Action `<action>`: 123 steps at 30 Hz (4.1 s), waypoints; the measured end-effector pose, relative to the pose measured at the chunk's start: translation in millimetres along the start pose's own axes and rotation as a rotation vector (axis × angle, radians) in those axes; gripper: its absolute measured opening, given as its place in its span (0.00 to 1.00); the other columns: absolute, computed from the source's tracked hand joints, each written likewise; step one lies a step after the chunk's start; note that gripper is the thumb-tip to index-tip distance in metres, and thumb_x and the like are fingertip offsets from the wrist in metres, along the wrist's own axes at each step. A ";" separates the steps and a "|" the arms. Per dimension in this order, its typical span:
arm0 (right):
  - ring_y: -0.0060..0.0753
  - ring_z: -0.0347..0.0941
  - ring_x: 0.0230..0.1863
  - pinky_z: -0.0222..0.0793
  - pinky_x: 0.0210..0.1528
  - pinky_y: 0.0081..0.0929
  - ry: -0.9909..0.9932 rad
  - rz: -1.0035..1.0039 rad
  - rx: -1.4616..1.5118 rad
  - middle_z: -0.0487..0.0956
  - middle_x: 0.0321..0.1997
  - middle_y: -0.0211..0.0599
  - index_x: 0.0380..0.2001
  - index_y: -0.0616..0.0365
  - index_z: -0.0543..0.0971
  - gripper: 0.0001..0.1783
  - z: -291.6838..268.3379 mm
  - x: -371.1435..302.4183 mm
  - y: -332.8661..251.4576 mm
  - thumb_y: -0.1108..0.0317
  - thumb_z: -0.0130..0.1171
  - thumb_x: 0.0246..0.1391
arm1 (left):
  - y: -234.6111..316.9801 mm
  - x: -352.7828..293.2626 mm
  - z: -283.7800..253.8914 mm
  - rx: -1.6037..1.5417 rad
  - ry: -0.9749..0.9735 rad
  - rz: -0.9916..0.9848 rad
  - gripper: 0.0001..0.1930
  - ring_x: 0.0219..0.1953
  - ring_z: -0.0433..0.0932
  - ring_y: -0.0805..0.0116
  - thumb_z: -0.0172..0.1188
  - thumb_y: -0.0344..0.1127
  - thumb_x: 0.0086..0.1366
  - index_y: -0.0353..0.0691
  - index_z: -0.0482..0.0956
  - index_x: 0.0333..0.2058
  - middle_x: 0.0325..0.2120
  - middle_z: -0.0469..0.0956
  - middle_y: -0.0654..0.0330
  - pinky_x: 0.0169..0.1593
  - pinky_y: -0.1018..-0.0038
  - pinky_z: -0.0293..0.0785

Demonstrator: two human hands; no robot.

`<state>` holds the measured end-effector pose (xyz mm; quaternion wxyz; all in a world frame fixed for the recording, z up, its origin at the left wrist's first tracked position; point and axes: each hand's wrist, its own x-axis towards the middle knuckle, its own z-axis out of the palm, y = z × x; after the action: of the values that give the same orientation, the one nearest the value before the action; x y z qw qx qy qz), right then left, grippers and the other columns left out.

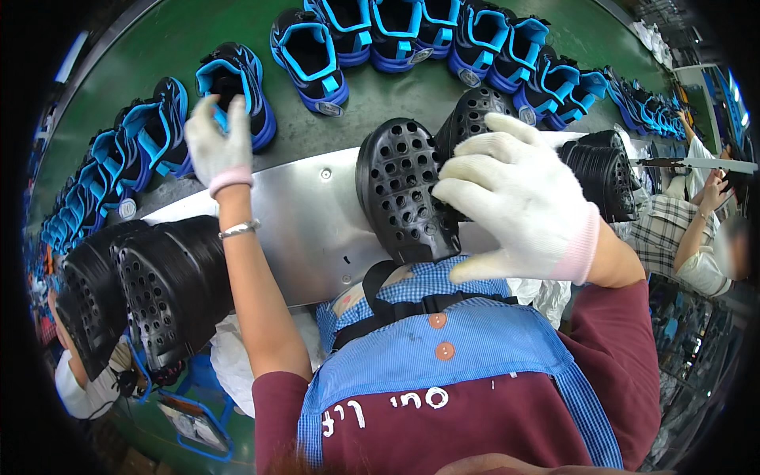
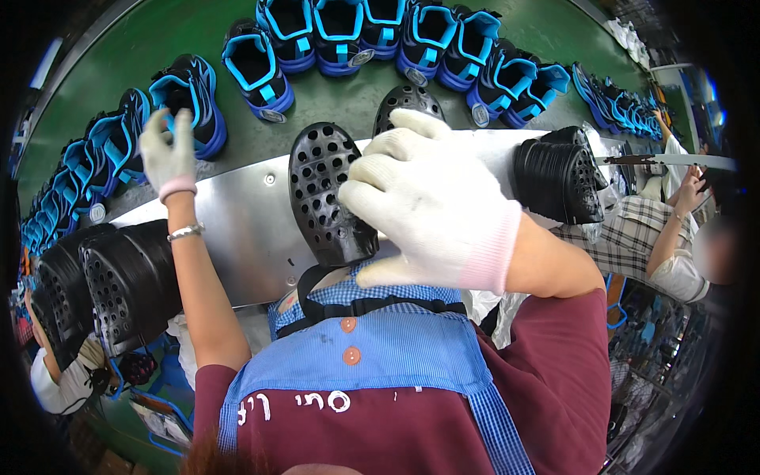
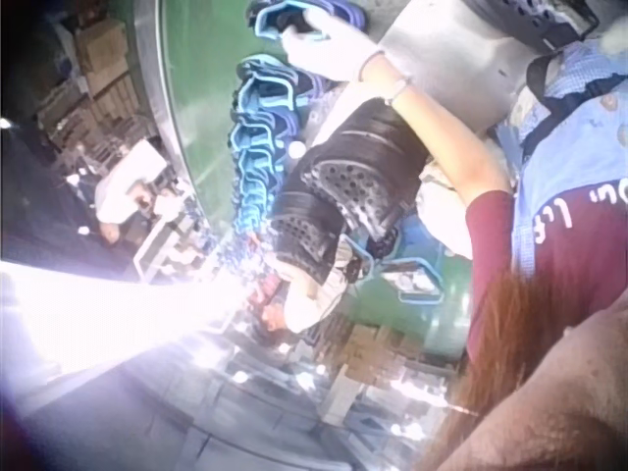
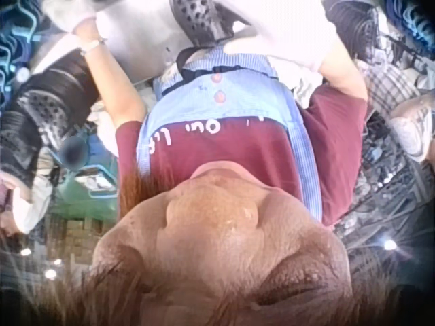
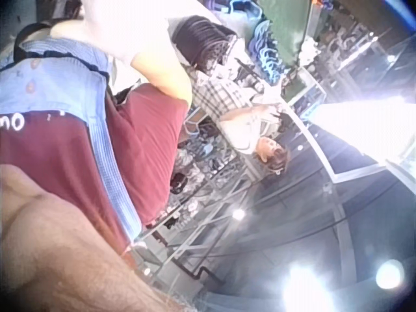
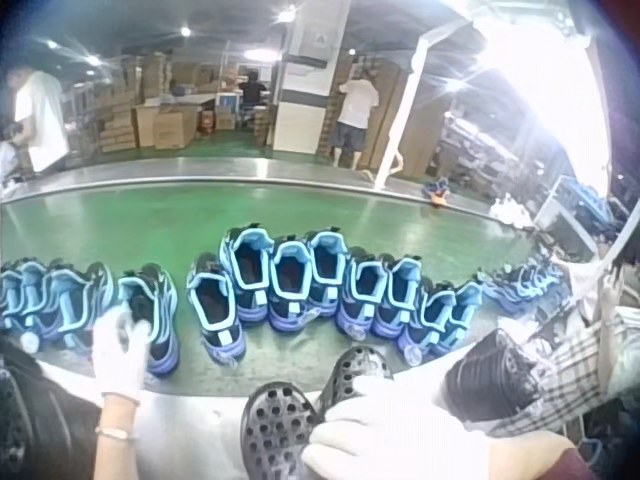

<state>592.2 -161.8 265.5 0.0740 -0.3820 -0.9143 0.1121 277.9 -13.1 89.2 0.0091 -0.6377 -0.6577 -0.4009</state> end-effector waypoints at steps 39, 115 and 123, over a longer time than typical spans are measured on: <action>0.48 0.79 0.35 0.75 0.38 0.36 -0.084 0.199 0.334 0.79 0.33 0.50 0.44 0.67 0.75 0.29 -10.8 80.6 -34.6 0.53 0.65 0.47 | 123.4 -50.4 -108.8 -1.834 -0.109 -0.708 0.16 0.35 0.77 0.67 0.53 0.48 0.68 0.42 0.74 0.44 0.36 0.77 0.57 0.40 0.71 0.77; 0.47 0.81 0.46 0.77 0.47 0.37 -0.190 0.351 -0.112 0.83 0.42 0.51 0.36 0.62 0.85 0.12 149.3 307.1 104.5 0.71 0.60 0.47 | 22.6 29.7 50.5 -0.436 0.016 -0.382 0.15 0.39 0.81 0.65 0.63 0.38 0.62 0.36 0.81 0.45 0.40 0.82 0.53 0.45 0.72 0.75; 0.45 0.82 0.44 0.77 0.44 0.37 -0.399 0.309 -0.123 0.84 0.42 0.46 0.37 0.57 0.86 0.14 126.8 315.2 97.5 0.72 0.61 0.44 | 66.3 -12.1 37.1 -0.079 -0.460 -0.053 0.19 0.41 0.80 0.49 0.59 0.49 0.60 0.40 0.81 0.41 0.40 0.81 0.52 0.48 0.60 0.75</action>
<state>410.9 111.5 133.4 -0.1493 -0.4911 -0.8468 0.1396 354.8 -12.1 91.8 -0.1764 -0.6946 -0.6429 -0.2705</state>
